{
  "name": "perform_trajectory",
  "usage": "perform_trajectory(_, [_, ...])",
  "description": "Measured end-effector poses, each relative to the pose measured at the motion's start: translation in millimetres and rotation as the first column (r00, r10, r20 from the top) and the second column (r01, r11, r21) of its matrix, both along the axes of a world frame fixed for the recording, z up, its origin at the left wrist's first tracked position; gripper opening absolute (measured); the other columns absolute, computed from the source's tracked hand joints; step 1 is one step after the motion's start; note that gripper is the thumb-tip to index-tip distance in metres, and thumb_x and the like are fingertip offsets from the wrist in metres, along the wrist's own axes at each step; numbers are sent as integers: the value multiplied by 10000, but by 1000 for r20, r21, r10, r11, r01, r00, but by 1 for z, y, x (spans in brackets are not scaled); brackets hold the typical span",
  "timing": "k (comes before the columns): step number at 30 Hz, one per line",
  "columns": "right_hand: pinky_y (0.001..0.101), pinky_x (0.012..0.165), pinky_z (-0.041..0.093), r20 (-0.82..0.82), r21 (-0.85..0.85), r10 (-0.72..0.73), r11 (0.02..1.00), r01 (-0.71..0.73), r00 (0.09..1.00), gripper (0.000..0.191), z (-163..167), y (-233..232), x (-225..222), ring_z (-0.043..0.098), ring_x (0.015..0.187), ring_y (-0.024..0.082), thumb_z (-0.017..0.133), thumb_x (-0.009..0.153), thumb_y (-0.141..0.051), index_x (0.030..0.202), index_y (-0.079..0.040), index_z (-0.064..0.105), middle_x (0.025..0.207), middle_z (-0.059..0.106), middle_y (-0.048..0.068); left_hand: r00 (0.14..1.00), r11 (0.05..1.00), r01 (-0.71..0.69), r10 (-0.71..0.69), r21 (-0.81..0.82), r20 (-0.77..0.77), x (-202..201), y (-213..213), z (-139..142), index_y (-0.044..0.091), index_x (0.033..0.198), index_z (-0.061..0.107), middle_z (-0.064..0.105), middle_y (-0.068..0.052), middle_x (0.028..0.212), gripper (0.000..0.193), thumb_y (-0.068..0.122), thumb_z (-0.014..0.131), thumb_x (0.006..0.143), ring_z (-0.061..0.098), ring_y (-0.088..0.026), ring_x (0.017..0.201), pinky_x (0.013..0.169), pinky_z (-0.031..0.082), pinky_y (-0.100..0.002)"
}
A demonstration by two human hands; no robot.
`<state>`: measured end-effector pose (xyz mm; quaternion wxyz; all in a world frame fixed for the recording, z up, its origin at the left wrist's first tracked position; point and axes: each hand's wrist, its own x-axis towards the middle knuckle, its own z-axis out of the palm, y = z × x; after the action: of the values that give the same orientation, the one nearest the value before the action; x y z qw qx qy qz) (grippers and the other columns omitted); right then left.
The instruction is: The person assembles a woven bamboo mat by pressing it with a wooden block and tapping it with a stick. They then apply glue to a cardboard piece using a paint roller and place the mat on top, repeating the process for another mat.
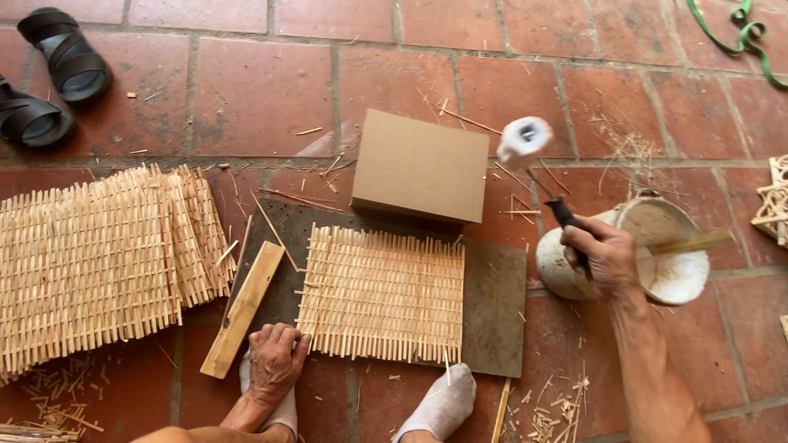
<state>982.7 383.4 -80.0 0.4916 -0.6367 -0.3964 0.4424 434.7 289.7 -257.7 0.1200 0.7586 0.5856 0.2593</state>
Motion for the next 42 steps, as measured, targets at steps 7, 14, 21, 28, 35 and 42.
perform_trajectory(7, [343, 670, 550, 862, -21, 274, 859, -511, 426, 337, -7, 86, -33, 705, 776, 201, 770, 902, -203, 1219, -97, 731, 984, 752, 91, 998, 1000, 0, 1, -27, 55, -1, 2, 6, 131, 824, 634, 611, -18, 808, 169, 263, 735, 857, 553, -233, 814, 777, 395, -418])
perform_trajectory(14, [413, 655, 569, 962, -204, 273, 769, -606, 23, 406, -33, 173, -98, 706, 800, 294, 750, 876, -259, 1263, -167, 671, 974, 719, 74, 998, 1000, 6, -6, 1, 55, -4, 2, 5, 128, 848, 618, 614, -26, 843, 162, 245, 731, 858, 546, -234, 823, 772, 400, -401])
perform_trajectory(21, [299, 596, 595, 906, -423, 362, 801, -423, -221, 349, -8, 150, -9, 696, 785, 144, 646, 963, -316, 1311, -302, 672, 1027, 744, -32, 998, 997, 5, 0, -75, 69, -5, 0, -3, 119, 869, 622, 614, -28, 841, 172, 242, 741, 851, 543, -219, 802, 769, 403, -399])
perform_trajectory(28, [347, 558, 558, 883, -463, 390, 817, -342, -262, 274, -1, 160, -29, 669, 672, 180, 575, 1032, -446, 1219, -310, 720, 812, 678, 3, 998, 994, 15, -10, -104, 54, -5, 1, -2, 131, 864, 627, 615, -21, 832, 158, 233, 744, 836, 550, -227, 818, 784, 389, -414])
perform_trajectory(35, [350, 576, 538, 899, -437, 357, 776, -455, -254, 275, -24, 227, -118, 645, 697, 183, 593, 1027, -483, 1087, -242, 709, 838, 658, 0, 1000, 991, -15, 19, -134, 23, -2, 2, 0, 130, 851, 622, 615, -20, 847, 172, 243, 748, 820, 541, -228, 809, 783, 385, -418])
perform_trajectory(42, [364, 626, 547, 852, -520, 516, 815, -255, -89, 317, 13, 206, -36, 662, 724, 182, 608, 954, -486, 1223, -379, 736, 856, 710, -24, 999, 986, -8, 13, -166, 32, -3, 4, 1, 140, 851, 621, 603, -12, 813, 158, 233, 748, 825, 540, -216, 796, 773, 385, -410])
